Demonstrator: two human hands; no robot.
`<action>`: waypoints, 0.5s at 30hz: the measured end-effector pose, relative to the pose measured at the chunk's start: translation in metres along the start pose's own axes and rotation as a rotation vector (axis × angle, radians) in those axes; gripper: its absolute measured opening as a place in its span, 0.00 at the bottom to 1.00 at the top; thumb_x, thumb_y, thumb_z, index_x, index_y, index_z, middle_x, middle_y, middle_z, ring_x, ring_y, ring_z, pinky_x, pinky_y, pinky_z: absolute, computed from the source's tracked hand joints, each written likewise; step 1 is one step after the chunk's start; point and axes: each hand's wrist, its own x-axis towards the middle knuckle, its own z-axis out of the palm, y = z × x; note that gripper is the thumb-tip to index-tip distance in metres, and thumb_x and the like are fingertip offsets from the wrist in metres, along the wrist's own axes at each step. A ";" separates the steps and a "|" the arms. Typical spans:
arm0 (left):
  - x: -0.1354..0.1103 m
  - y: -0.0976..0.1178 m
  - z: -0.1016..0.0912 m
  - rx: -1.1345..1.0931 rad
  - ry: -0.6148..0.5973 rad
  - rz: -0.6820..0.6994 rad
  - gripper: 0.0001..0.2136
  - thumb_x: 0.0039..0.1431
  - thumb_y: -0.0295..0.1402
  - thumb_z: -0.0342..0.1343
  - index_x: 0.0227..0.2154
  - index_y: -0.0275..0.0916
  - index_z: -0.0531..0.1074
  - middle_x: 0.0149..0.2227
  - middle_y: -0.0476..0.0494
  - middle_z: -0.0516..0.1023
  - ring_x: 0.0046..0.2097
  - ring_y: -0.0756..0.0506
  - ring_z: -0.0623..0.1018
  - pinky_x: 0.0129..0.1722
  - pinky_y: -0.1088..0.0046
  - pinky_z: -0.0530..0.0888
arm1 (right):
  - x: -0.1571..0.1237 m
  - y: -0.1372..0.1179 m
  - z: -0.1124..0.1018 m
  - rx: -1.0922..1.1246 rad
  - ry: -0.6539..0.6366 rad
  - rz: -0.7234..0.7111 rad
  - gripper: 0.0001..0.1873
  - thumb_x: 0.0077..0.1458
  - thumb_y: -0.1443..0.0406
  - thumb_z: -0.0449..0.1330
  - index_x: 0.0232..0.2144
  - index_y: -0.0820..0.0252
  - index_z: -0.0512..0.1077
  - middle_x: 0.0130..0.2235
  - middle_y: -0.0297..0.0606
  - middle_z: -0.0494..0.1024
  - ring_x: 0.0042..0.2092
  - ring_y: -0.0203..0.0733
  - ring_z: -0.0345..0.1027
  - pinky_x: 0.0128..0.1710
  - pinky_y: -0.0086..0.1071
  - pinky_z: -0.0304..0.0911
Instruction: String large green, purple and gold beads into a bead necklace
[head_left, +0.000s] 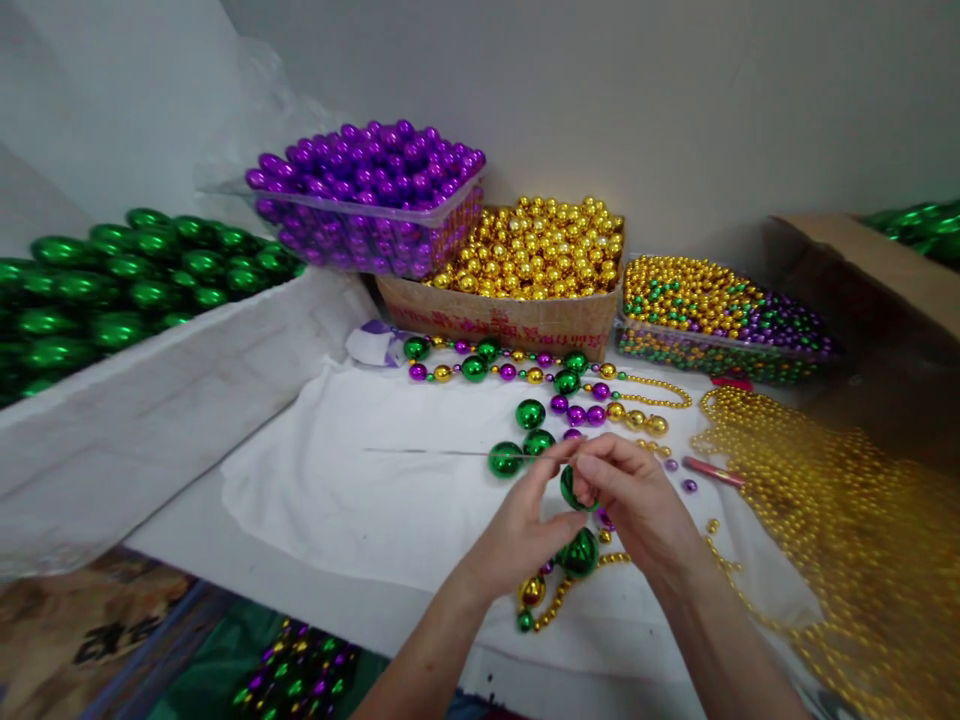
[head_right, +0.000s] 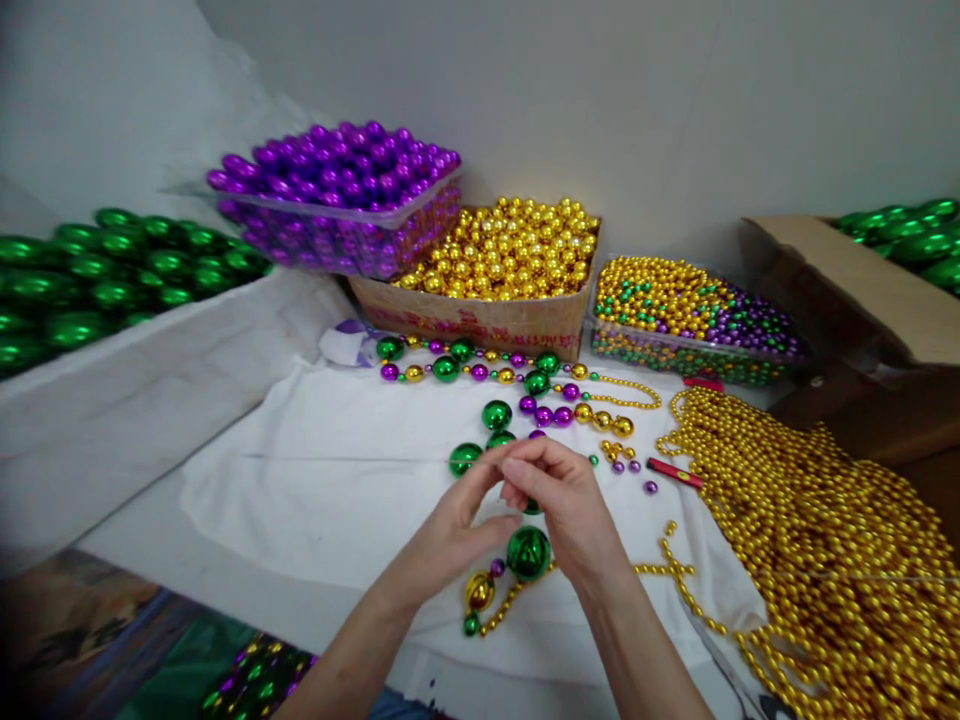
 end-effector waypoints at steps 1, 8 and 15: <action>-0.002 -0.002 0.000 0.068 -0.001 0.012 0.24 0.49 0.23 0.61 0.50 0.43 0.70 0.52 0.40 0.73 0.55 0.37 0.68 0.56 0.59 0.63 | -0.002 -0.004 0.006 0.030 -0.015 -0.005 0.07 0.49 0.62 0.66 0.26 0.59 0.73 0.22 0.30 0.71 0.24 0.30 0.60 0.24 0.25 0.55; -0.010 0.000 -0.010 0.485 -0.072 0.131 0.09 0.50 0.19 0.54 0.31 0.41 0.71 0.44 0.46 0.74 0.51 0.43 0.70 0.53 0.64 0.64 | -0.016 -0.023 0.016 0.270 0.049 -0.084 0.06 0.54 0.64 0.62 0.26 0.58 0.71 0.21 0.29 0.67 0.24 0.29 0.57 0.25 0.24 0.54; -0.017 0.010 -0.015 0.766 -0.111 0.097 0.12 0.51 0.20 0.51 0.36 0.40 0.70 0.40 0.45 0.71 0.45 0.45 0.71 0.47 0.68 0.68 | -0.026 -0.030 -0.002 0.405 0.170 -0.114 0.07 0.52 0.66 0.63 0.25 0.60 0.69 0.22 0.30 0.64 0.24 0.29 0.55 0.23 0.23 0.55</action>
